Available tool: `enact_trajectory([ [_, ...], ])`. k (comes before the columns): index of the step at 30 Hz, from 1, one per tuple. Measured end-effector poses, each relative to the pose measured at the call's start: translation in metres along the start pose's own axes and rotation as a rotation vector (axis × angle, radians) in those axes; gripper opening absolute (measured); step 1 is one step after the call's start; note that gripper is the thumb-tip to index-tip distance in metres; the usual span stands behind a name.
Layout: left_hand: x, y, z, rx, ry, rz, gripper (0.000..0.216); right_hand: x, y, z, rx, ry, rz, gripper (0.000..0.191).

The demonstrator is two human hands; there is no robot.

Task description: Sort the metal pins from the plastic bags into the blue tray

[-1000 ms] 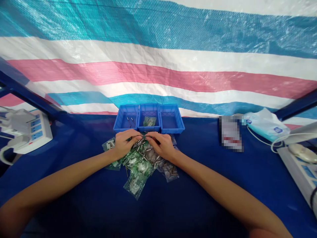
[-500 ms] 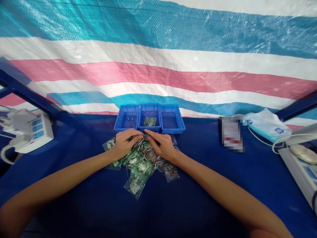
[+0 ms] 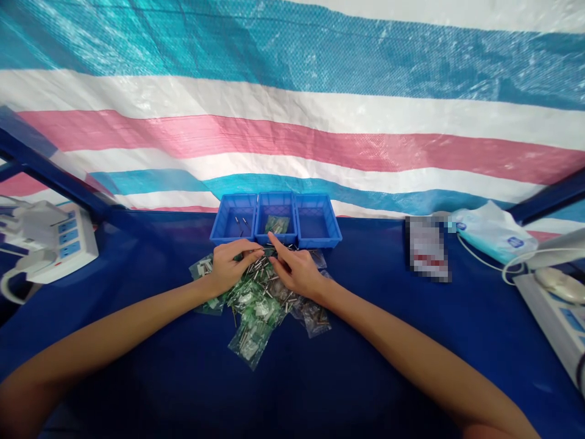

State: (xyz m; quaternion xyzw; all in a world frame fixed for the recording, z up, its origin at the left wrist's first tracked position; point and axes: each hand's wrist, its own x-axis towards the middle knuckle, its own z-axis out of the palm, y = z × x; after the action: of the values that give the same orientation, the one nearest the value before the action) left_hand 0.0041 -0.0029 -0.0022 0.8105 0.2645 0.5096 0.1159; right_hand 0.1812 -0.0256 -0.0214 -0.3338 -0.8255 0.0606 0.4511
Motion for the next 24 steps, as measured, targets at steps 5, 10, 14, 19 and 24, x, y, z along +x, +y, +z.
enact_trajectory([
  [5, 0.0001, -0.0004, 0.0005, 0.011, 0.004, -0.038, 0.011, 0.0006, -0.0011, -0.0021, -0.010, 0.002, 0.011, 0.049],
  [10, 0.0001, -0.0003, 0.0009, 0.013, 0.025, -0.067, 0.012, 0.0001, -0.0026, -0.0043, -0.029, 0.049, 0.008, 0.047],
  [14, 0.0000, 0.0001, 0.0009, 0.007, 0.018, -0.084, 0.014, 0.0002, -0.0026, -0.0038, -0.009, 0.031, -0.004, 0.049],
  [19, -0.0004, 0.0001, 0.0003, 0.014, 0.008, -0.072, 0.015, 0.0006, -0.0024, -0.0027, 0.020, 0.002, -0.008, 0.050],
  [24, -0.0006, 0.0002, -0.0002, 0.015, 0.009, -0.096, 0.015, -0.0009, -0.0024, -0.0041, -0.012, 0.044, 0.054, 0.045],
])
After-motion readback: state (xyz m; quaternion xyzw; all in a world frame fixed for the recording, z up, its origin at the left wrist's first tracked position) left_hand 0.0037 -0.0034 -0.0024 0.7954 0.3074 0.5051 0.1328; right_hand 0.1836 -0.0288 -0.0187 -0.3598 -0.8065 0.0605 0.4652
